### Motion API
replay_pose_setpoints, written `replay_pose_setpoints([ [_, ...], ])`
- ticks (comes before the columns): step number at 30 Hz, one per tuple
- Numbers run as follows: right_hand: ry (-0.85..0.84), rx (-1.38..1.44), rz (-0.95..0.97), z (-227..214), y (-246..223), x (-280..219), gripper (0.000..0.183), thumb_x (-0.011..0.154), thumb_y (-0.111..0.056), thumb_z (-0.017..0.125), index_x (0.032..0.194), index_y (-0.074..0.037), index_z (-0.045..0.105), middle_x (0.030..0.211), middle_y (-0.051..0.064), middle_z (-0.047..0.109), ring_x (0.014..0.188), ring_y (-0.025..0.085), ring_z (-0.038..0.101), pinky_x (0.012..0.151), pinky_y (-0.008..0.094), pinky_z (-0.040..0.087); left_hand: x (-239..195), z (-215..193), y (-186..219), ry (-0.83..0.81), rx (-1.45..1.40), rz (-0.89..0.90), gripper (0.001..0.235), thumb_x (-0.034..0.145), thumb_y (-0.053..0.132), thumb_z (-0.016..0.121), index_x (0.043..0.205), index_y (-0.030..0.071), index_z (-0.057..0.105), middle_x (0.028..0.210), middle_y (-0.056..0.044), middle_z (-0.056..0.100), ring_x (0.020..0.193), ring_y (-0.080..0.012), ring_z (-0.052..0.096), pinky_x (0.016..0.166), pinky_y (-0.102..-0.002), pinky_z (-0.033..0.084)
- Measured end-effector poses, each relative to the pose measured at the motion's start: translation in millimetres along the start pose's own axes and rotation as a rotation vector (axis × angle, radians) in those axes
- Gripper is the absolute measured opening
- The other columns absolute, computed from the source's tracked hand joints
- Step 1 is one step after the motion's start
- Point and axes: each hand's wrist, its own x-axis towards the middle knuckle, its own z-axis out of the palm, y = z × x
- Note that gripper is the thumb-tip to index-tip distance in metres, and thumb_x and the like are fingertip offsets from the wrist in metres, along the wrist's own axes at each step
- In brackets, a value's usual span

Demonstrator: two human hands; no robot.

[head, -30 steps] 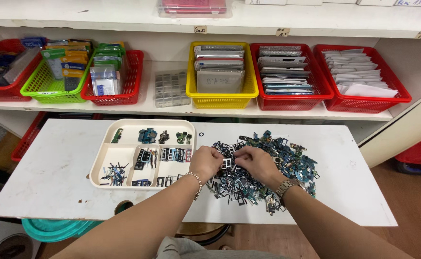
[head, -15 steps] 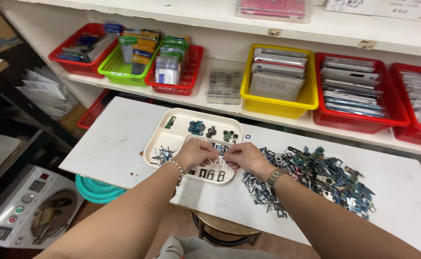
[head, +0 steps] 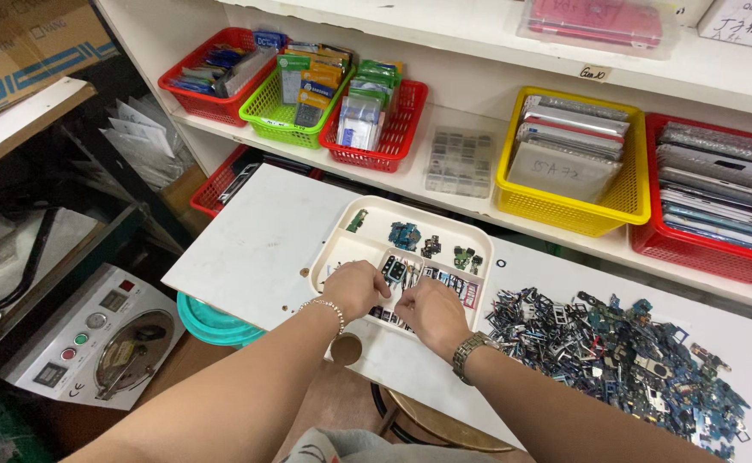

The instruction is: The person sorts small electronic components from a large pile on a table into a compartmentalized tray. They pick up individual pieces, inspect them, and place them into specific sections of the tray.

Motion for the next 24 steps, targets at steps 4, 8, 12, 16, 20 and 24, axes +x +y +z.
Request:
replay_pose_setpoints([
  [4,-0.037,-0.035,-0.038,-0.5,0.0,-0.3,0.025,0.086,-0.028,0.07,0.085,-0.005,0.079,0.094,0.017,0.068,0.099,0.033,0.064,0.092,0.046,0.049,-1.1,2.6,3.1,-0.032,0.101,0.075,0.013,0.08,0.013,0.076,0.086,0.021,0.084,0.103,-0.006,0.076,0.109,-0.0236,0.066,0.099,-0.036,0.052],
  [8,-0.017,0.094,0.108,-4.1,3.0,5.3,0.031,0.092,-0.033,0.066,0.091,-0.004,0.08,0.091,0.019,0.07,0.087,0.034,0.068,0.084,0.044,0.053,-1.1,2.4,8.6,-0.004,0.059,0.072,0.016,0.078,0.011,0.076,0.087,0.02,0.084,0.103,-0.008,0.076,0.108,-0.0255,0.067,0.1,-0.037,0.052],
  [12,0.02,0.3,0.425,-19.8,29.0,12.6,0.031,0.092,-0.037,0.066,0.106,-0.012,0.078,0.09,0.015,0.077,0.078,0.027,0.076,0.076,0.036,0.059,6.3,10.1,32.6,0.158,-0.096,0.073,0.013,0.086,0.016,0.07,0.094,0.017,0.081,0.103,-0.01,0.076,0.103,-0.0284,0.07,0.096,-0.04,0.053],
  [16,0.149,0.325,0.482,-41.8,74.4,-10.7,0.032,0.091,-0.035,0.068,0.106,-0.01,0.079,0.09,0.012,0.079,0.078,0.022,0.075,0.075,0.033,0.058,11.6,25.9,67.9,0.168,-0.149,0.19,0.014,0.085,0.018,0.07,0.093,0.015,0.082,0.097,-0.012,0.077,0.097,-0.0286,0.071,0.092,-0.04,0.054],
  [20,0.257,0.427,0.602,-60.9,122.8,-50.3,0.028,0.089,-0.025,0.072,0.11,-0.008,0.077,0.089,0.009,0.08,0.08,0.017,0.073,0.076,0.032,0.057,14.6,44.9,100.2,0.058,-0.202,0.259,0.014,0.086,0.019,0.07,0.092,0.013,0.081,0.091,-0.012,0.078,0.088,-0.0271,0.075,0.088,-0.038,0.057],
  [24,0.314,0.326,0.745,-74.1,155.0,-83.8,0.026,0.088,-0.019,0.075,0.112,-0.008,0.074,0.094,0.008,0.076,0.085,0.019,0.072,0.077,0.034,0.058,16.8,66.2,127.5,0.012,-0.246,0.306,0.016,0.083,0.016,0.07,0.094,0.013,0.082,0.092,-0.012,0.077,0.087,-0.0266,0.075,0.086,-0.037,0.058],
])
